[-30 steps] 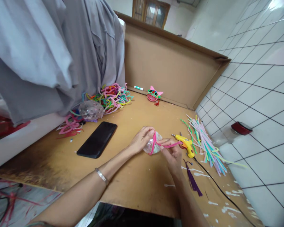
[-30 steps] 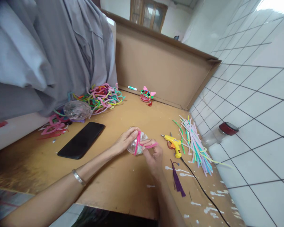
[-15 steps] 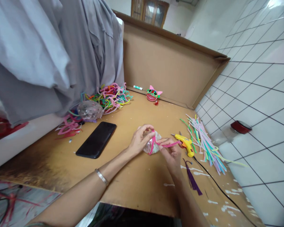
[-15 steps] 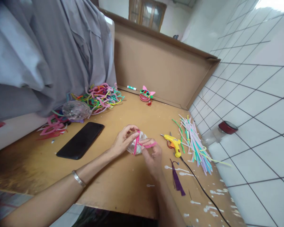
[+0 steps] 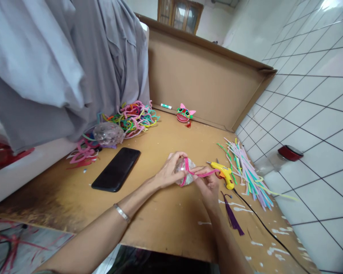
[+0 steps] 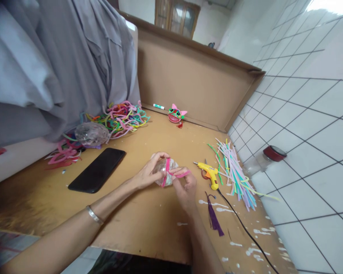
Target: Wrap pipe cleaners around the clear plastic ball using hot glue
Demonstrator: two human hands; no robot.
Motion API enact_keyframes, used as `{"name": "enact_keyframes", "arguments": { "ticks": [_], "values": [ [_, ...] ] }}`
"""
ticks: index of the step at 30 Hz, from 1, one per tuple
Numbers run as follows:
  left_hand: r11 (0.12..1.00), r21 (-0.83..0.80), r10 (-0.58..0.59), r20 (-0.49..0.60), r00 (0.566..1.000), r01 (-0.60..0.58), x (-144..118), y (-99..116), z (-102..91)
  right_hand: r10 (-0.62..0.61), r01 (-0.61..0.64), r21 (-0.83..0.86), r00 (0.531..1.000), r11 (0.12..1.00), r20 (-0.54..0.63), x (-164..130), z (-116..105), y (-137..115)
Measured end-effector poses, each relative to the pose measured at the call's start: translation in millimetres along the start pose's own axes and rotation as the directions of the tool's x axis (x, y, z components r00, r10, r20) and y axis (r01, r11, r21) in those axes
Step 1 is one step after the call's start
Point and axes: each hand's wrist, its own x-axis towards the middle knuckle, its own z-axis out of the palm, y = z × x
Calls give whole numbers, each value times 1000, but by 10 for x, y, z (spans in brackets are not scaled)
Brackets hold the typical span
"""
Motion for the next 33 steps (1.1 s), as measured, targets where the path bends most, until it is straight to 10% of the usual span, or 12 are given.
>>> {"name": "enact_keyframes", "arguments": {
  "ticks": [33],
  "values": [
    [986, 116, 114, 69, 991, -122, 48, -78, -26, -12, 11, -40, 1000, 999, -16, 4, -40, 65]
  ]
}}
